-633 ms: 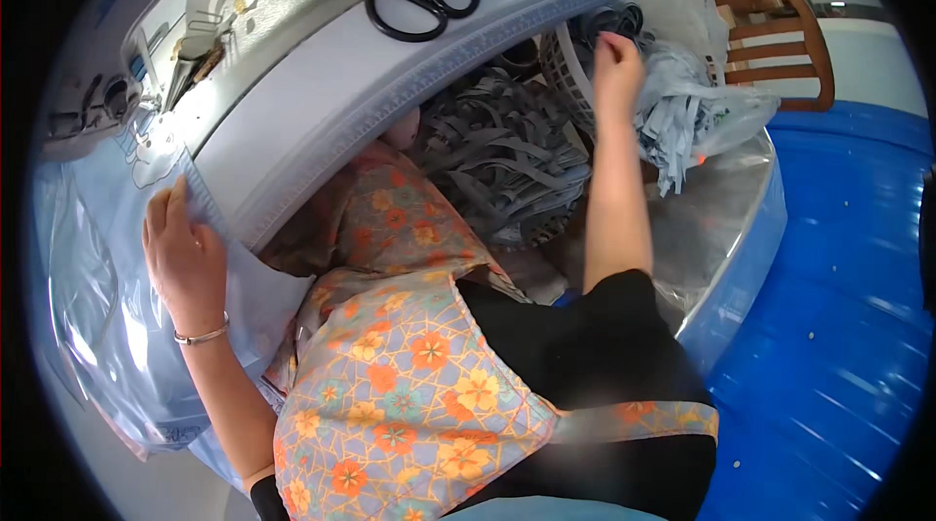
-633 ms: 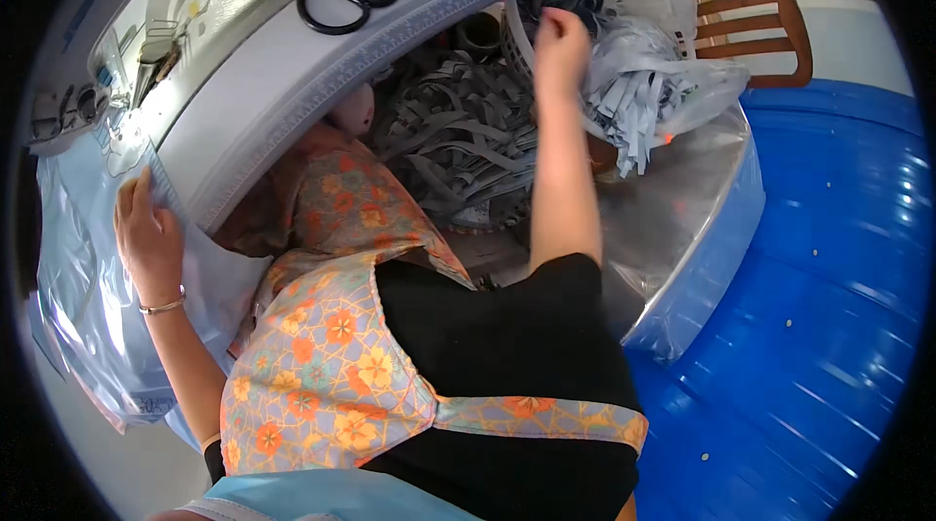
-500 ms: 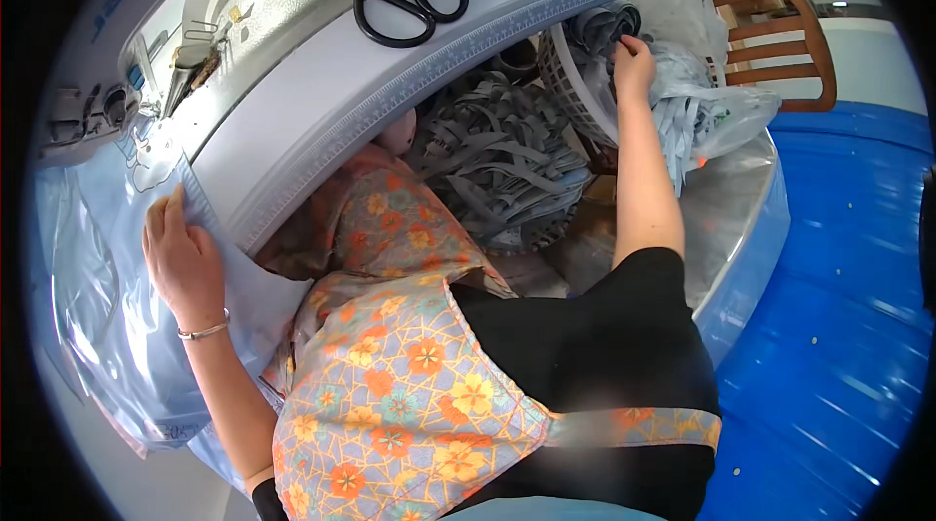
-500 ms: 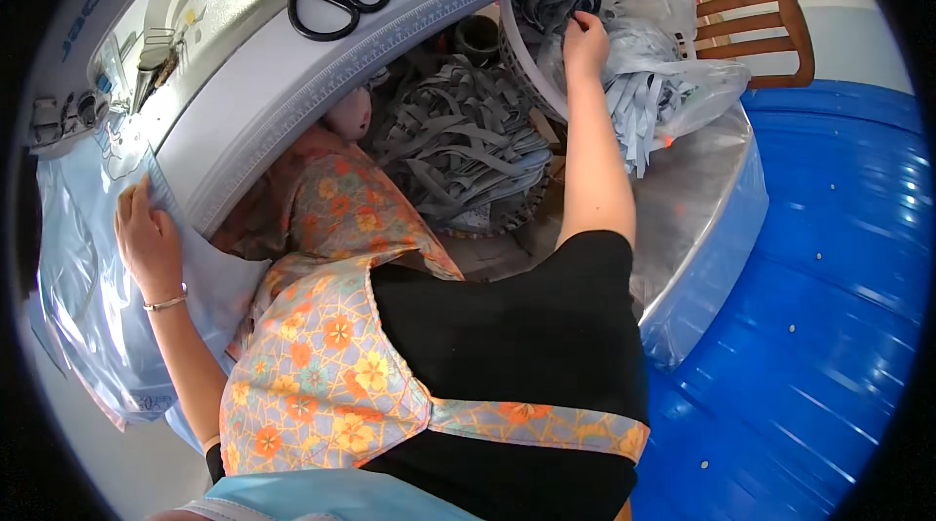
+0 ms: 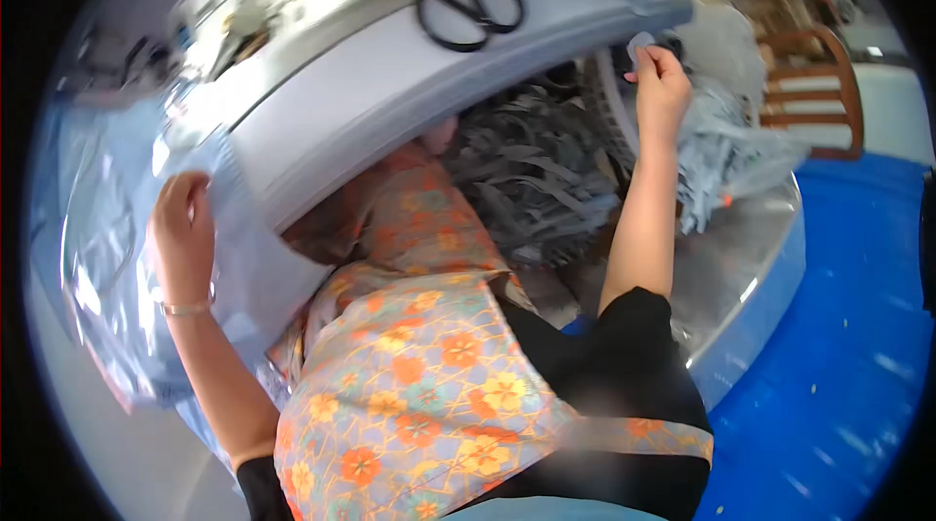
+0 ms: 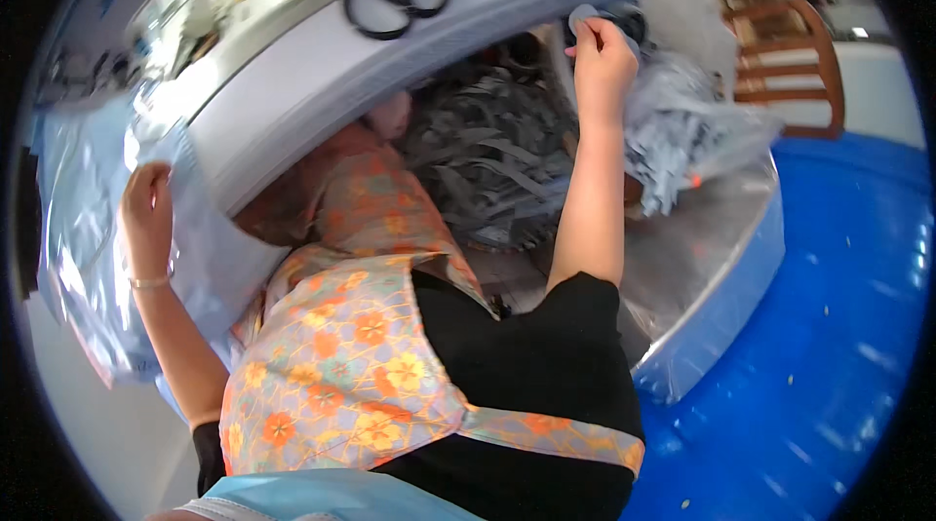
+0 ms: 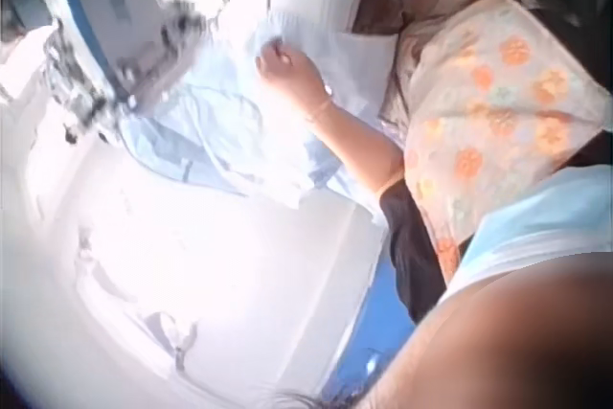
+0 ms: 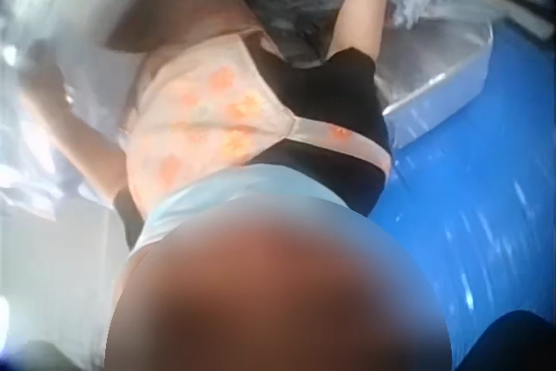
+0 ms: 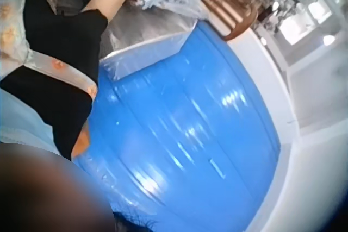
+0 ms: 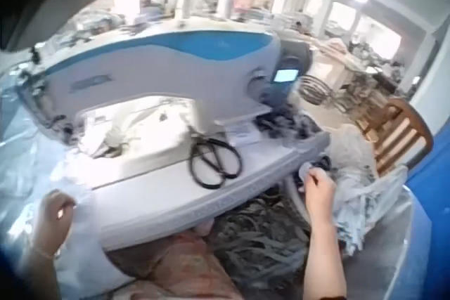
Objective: Sewing and assembling light blue fabric bags using a sewing machine.
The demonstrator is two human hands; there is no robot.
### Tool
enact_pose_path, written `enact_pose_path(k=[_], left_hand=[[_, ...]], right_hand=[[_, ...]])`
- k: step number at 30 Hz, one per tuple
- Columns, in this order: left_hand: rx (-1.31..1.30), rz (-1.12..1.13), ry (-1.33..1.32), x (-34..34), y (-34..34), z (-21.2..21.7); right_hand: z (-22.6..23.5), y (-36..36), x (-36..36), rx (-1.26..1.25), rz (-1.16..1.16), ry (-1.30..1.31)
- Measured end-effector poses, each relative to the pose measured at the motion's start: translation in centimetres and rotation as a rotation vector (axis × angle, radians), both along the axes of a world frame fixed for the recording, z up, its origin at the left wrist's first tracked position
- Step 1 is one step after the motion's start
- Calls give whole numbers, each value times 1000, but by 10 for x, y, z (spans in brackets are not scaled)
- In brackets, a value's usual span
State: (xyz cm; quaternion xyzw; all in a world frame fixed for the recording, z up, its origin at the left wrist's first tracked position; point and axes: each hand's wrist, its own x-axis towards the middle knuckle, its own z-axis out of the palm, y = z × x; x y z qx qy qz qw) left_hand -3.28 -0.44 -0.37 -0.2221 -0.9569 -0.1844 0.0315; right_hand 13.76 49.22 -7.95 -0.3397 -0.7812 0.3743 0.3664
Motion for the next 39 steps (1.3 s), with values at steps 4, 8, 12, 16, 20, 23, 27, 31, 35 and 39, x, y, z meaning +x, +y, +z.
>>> enact_pose_path(k=[4, 8, 12, 16, 20, 23, 27, 31, 35, 39], left_hand=[[179, -46, -121, -35, 5, 41], [313, -142, -126, -61, 9, 59], [202, -177, -124, -36, 18, 55], [227, -85, -439, -29, 1, 41], [379, -61, -435, -28, -10, 34], [399, -120, -294, -27, -7, 34], [273, -231, -8, -27, 7, 34], [89, -332, -137, -39, 10, 35], [169, -518, 327, -75, 7, 3], [168, -476, 297, -74, 10, -12]], right_hand=[[58, -136, -78, 153, 396, 17], [32, -269, -160, 586, 968, 73], [33, -366, -172, 519, 1265, 185], [38, -374, -157, 508, 1627, 42], [33, -330, -140, 507, 1379, 211], [44, -321, -144, 738, 1094, 31], [34, -329, -163, 759, 1139, -29], [27, -333, -185, 668, 1249, -21], [29, -340, -186, 716, 1167, 122], [36, -341, -192, 651, 1227, 33]])
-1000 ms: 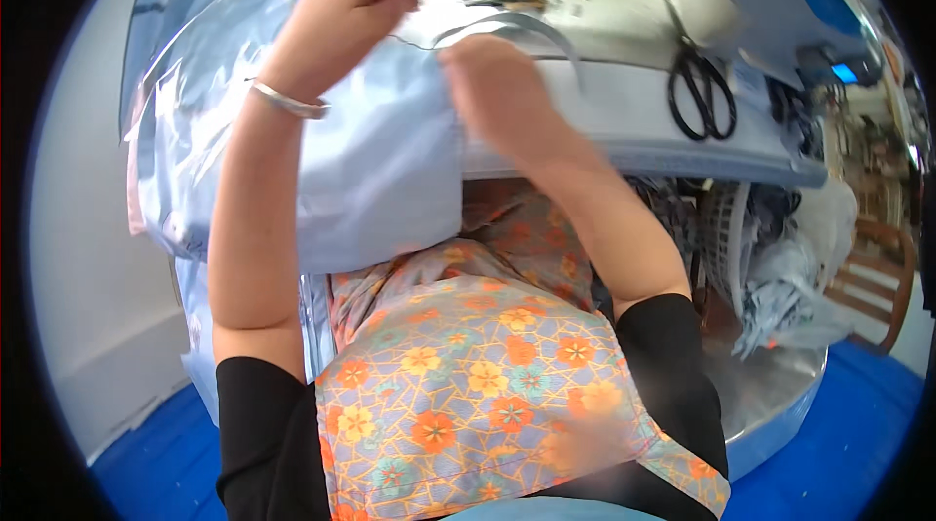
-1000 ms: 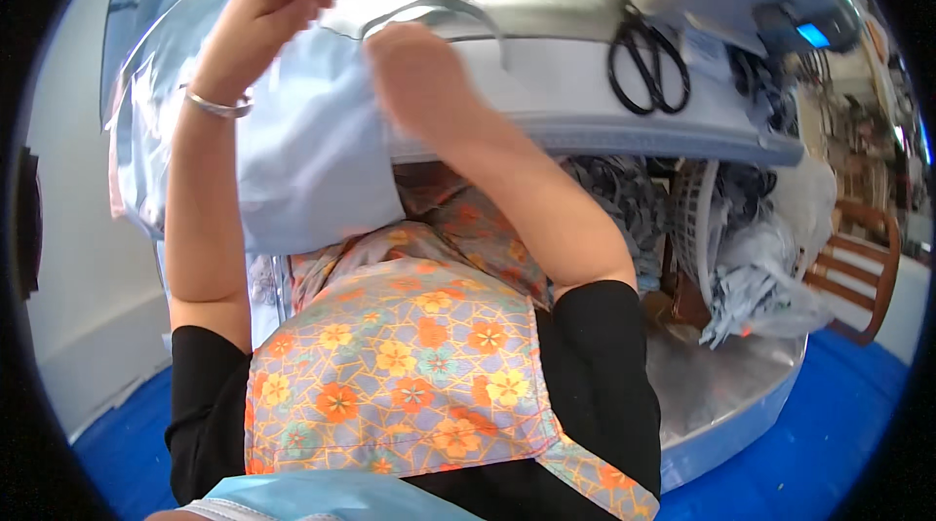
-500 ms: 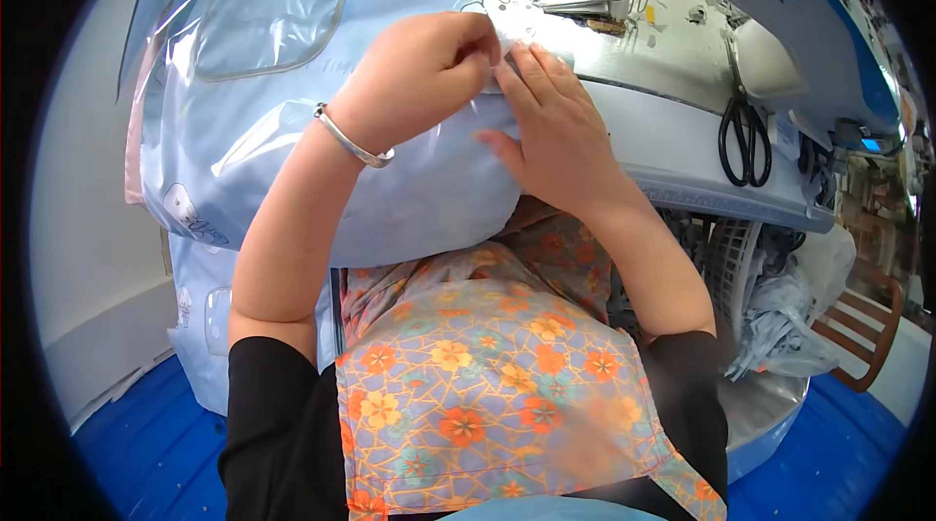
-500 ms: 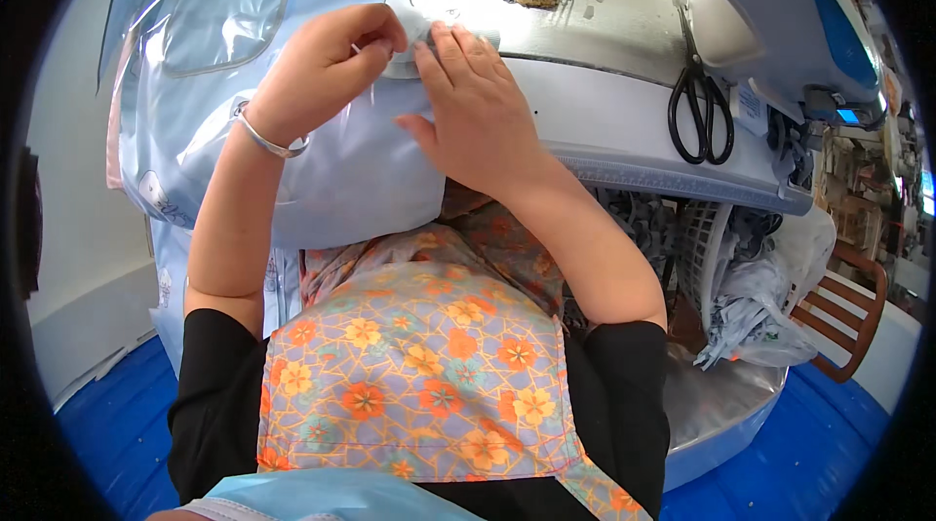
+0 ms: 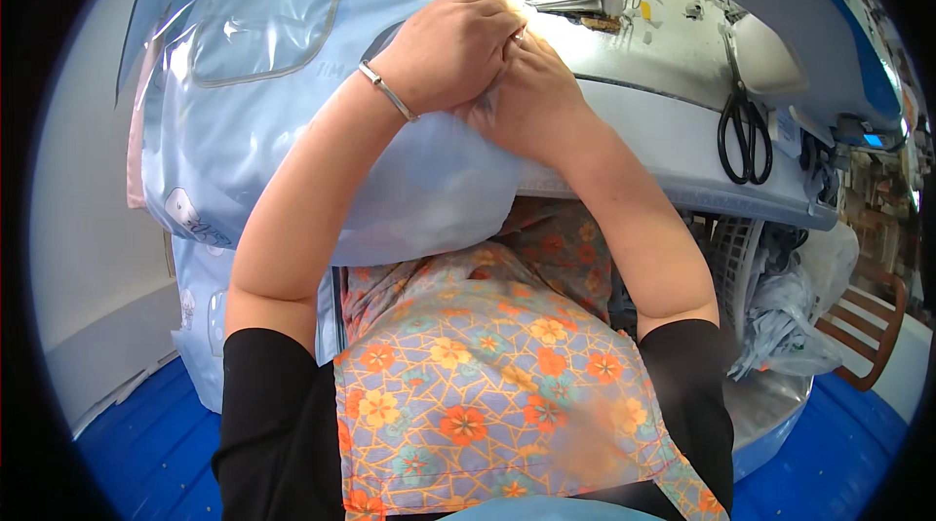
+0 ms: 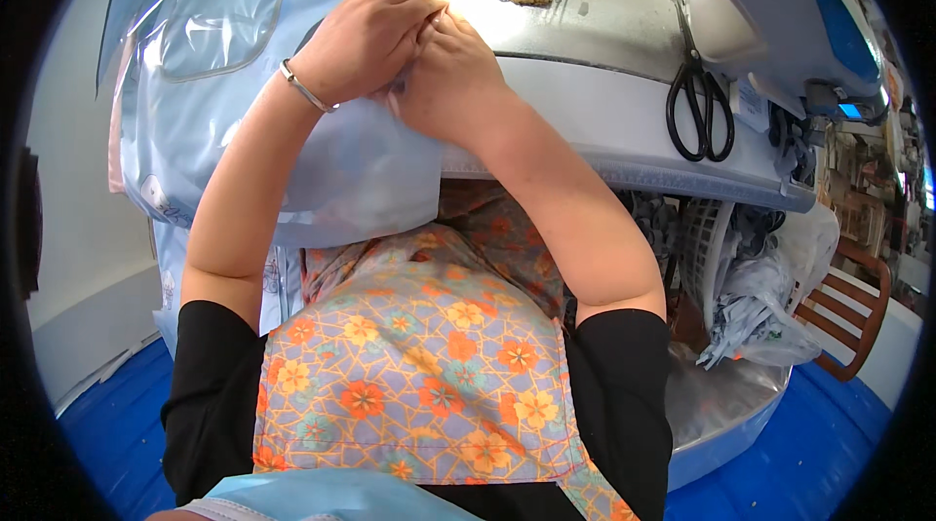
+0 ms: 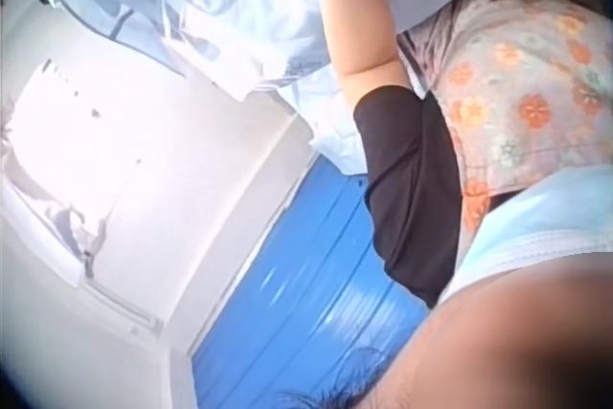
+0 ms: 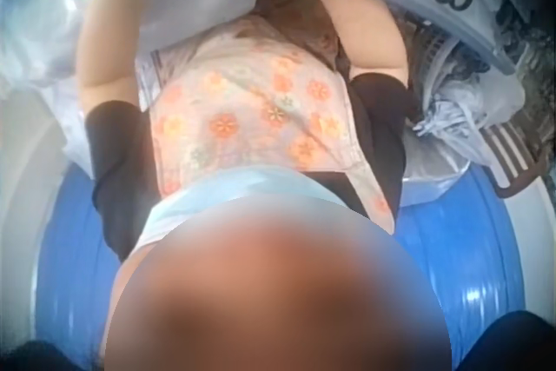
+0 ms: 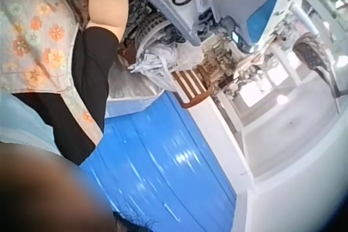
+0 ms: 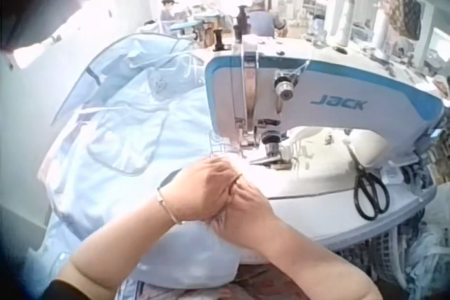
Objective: Sewing and assembling light blue fabric bags using a sewing machine.
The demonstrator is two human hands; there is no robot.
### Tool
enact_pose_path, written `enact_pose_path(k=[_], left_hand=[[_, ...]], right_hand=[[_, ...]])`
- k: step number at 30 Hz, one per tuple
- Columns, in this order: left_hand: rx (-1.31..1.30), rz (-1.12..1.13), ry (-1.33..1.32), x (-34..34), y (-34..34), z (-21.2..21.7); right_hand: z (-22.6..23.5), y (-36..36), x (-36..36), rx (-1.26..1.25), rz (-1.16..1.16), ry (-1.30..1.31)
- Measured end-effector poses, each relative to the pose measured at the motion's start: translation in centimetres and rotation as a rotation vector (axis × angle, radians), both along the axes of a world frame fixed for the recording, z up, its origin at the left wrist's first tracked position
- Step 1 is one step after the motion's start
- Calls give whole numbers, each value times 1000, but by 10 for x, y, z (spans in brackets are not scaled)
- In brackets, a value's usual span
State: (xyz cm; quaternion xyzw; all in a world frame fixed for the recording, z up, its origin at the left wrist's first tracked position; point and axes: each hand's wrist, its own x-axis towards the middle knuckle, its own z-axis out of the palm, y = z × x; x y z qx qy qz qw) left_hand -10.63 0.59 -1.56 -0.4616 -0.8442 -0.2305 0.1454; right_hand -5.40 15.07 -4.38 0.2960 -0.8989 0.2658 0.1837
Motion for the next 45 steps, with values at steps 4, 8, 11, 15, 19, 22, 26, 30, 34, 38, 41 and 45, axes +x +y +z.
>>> enact_pose_path(k=[4, 8, 11, 15, 19, 22, 26, 30, 34, 38, 41, 45], left_hand=[[-98, 42, -28, 1, 8, 10], [-218, 138, -83, 10, 16, 2], [-63, 188, 184, 20, 17, -13], [-56, 192, 246, 23, 25, -14], [-84, 209, 194, 19, 29, -15], [-45, 202, 94, 19, 27, -14], [-74, 193, -44, 46, 17, -1], [-54, 57, -155, 91, -9, 8], [-93, 48, -7, 93, -21, -4], [-126, 20, 52, 78, -21, -6], [35, 73, -133, 75, -5, -1], [-114, 180, -119, 87, 11, -2]], right_hand=[[0, 9, 7, 27, 43, -55], [15, 18, 50, 84, 97, -254], [11, 24, 90, 35, 122, -100], [-6, 25, 96, 94, 38, 59], [-2, 27, 83, 10, 36, 43], [1, 26, 74, -25, 26, 39], [4, 33, 77, -20, 44, 33], [-4, 43, 96, 2, 244, -46], [-9, 50, 106, -48, 168, 4], [-8, 47, 107, 28, 124, 46], [-17, 42, 108, 56, 73, 110], [-16, 38, 107, -4, 53, 172]])
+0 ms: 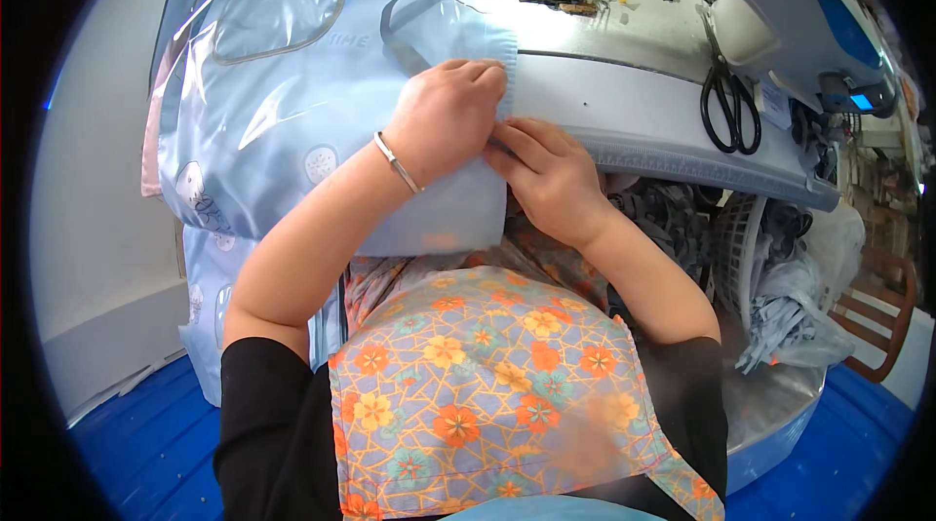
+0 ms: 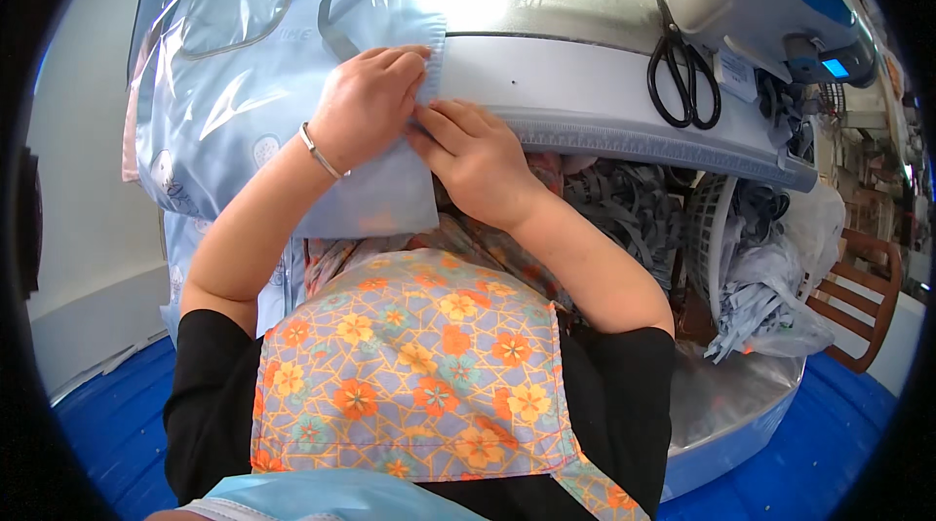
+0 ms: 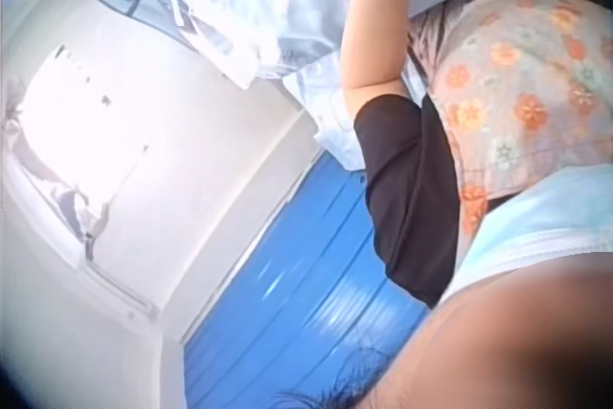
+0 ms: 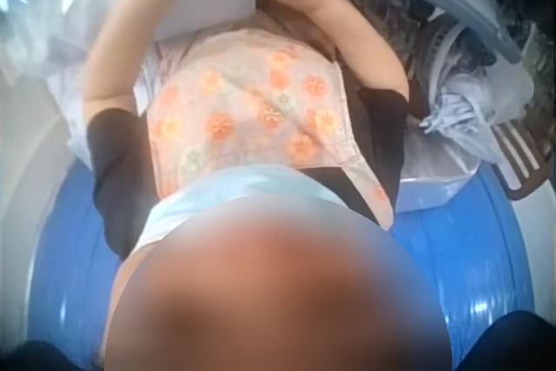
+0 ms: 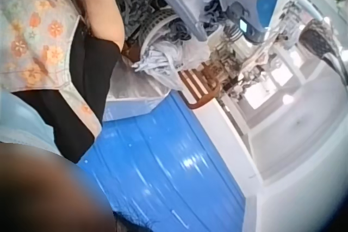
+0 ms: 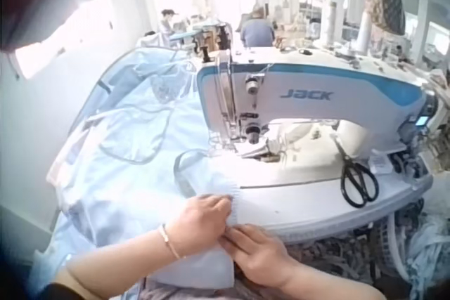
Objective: Sewing and assembling light blue fabric bags using a sewing machine.
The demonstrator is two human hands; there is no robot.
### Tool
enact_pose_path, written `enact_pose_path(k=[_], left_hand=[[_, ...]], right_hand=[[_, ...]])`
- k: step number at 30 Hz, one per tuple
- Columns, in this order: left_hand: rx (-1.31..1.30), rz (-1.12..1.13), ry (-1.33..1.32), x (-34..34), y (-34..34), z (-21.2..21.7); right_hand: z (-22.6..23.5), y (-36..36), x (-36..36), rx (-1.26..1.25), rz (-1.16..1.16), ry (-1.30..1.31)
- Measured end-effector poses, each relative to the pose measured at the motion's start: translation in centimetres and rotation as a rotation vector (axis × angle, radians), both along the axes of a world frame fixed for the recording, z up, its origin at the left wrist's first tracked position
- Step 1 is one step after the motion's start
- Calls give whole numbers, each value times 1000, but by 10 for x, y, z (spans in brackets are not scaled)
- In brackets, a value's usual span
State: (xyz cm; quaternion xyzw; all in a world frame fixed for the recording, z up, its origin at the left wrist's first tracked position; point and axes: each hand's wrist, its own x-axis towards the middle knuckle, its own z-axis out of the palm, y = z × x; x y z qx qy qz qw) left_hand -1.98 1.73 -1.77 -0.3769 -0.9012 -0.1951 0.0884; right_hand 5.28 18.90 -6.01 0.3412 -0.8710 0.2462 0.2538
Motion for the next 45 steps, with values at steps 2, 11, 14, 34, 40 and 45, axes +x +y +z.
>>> enact_pose_path(k=[2, 11, 14, 34, 40, 45], left_hand=[[0, 8, 43, 4, 2, 1], [-5, 7, 67, -30, 8, -3], [28, 13, 172, -42, 12, -12], [-29, -279, -25, 1, -25, 17], [45, -220, -181, -3, -25, 17], [69, -199, 38, 5, -9, 2]], right_hand=[[0, 2, -3, -22, -6, -3], [13, 8, -22, -10, -9, -46], [15, 8, -20, 33, -24, -77], [7, 8, -15, -7, -57, -106], [10, 6, -16, -30, -70, -10], [11, 6, -15, -53, -53, -12]])
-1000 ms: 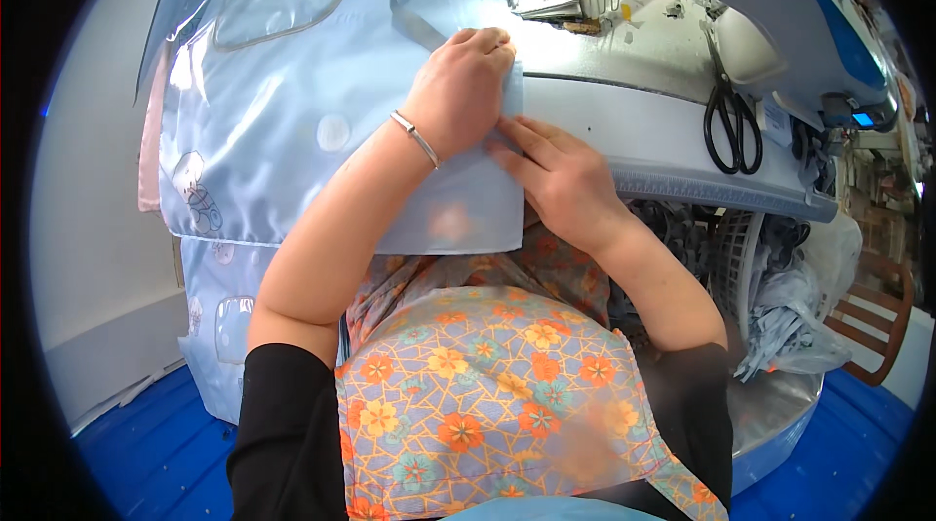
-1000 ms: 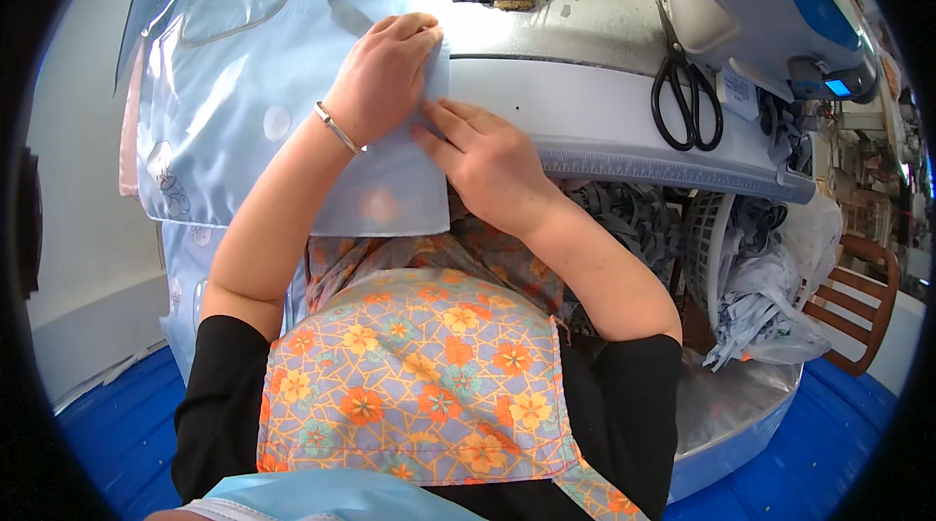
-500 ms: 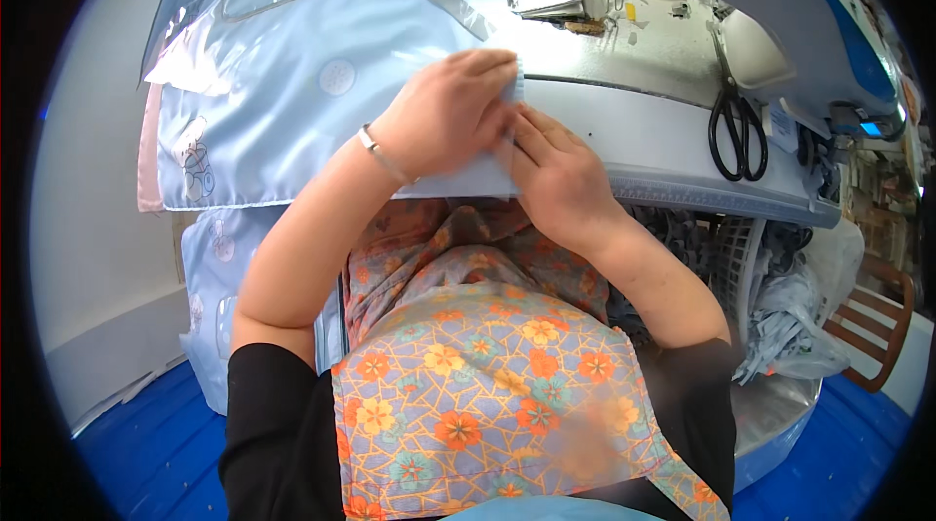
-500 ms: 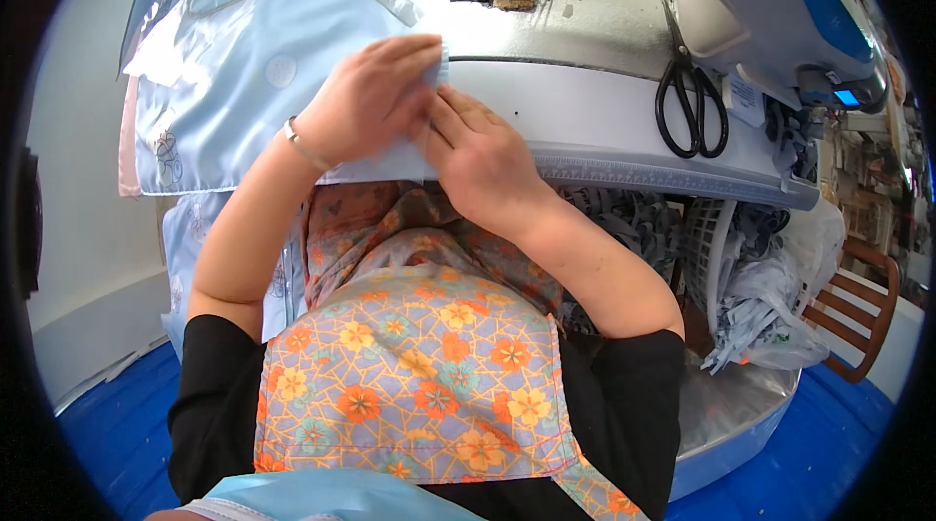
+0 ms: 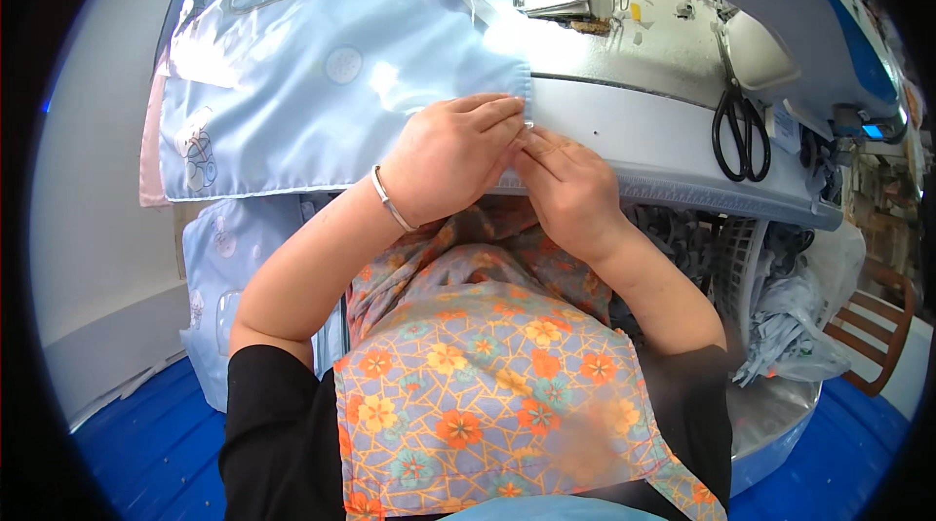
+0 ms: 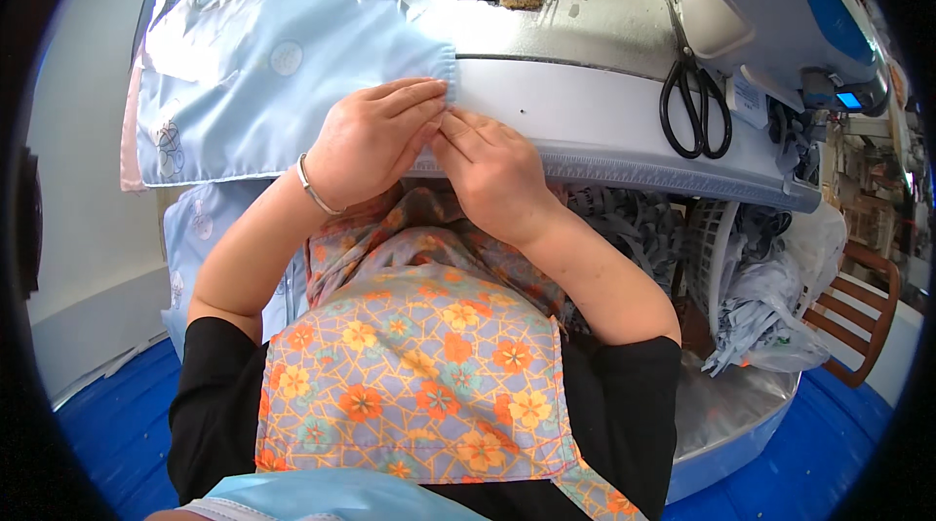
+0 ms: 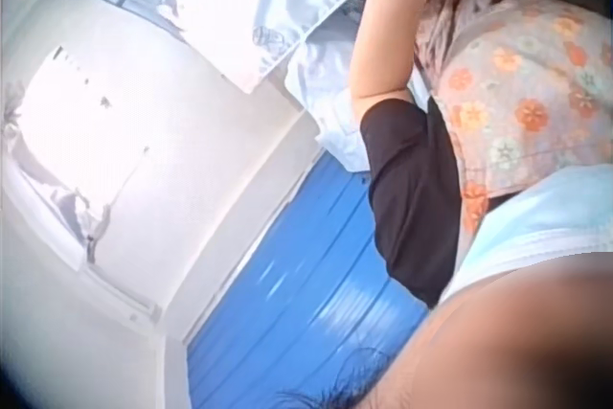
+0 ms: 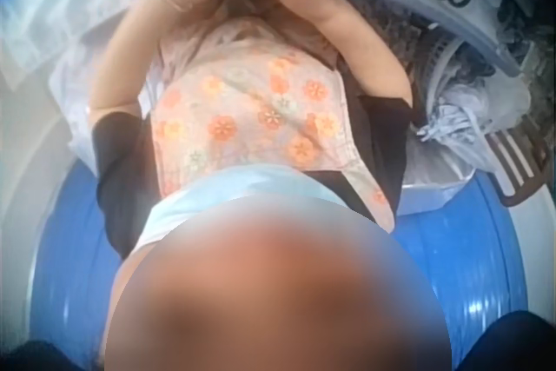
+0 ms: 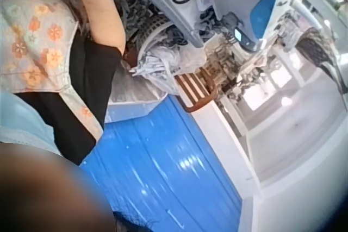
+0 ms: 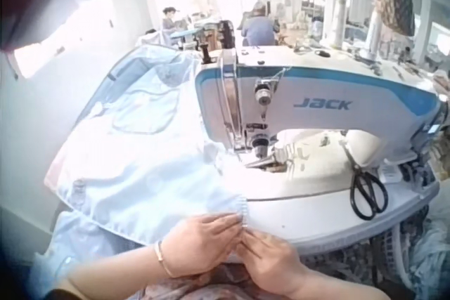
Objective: Sewing and assembling light blue fabric bags using a sewing machine.
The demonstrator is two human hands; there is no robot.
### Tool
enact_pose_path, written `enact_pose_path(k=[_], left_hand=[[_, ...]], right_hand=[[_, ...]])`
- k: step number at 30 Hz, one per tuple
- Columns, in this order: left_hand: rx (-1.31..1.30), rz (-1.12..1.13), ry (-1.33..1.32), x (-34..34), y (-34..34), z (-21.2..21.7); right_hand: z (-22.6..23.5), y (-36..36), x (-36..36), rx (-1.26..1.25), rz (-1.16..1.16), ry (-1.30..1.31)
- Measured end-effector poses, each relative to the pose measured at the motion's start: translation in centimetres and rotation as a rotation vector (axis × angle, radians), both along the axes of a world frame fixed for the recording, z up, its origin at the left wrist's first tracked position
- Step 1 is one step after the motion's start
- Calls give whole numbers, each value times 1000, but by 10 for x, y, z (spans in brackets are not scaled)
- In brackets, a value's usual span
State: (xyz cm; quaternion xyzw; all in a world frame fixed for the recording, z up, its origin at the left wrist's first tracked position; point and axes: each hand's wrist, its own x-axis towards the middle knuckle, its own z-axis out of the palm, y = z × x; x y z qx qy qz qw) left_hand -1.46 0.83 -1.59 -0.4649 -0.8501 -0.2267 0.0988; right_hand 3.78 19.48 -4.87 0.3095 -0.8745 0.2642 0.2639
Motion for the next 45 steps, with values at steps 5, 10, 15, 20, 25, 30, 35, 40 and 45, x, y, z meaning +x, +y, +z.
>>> enact_pose_path(k=[5, 10, 15, 20, 25, 30, 35, 40, 45], left_hand=[[10, 67, 131, -5, 2, -3], [0, 139, 146, -17, 1, -9], [60, 136, 116, -40, -1, -16], [39, 161, 115, -63, -1, -17], [-16, 103, 202, -61, -2, -15], [-53, 96, 203, -55, -3, -10], [-17, 34, 164, -57, -12, -11], [-3, 85, 157, -75, -9, -12], [-48, 126, 157, -94, -8, -9]], right_hand=[[4, -4, -5, 8, -47, -38], [10, -2, -16, 80, -46, -39], [12, 2, -35, 104, -21, -74], [16, 2, -47, 167, -19, -80], [18, 11, -51, 54, 55, -146], [18, 15, -67, -87, -99, -141], [19, 10, -68, 134, -93, -60], [20, 11, -85, 221, -122, -29], [18, 6, -91, 268, -148, -5]])
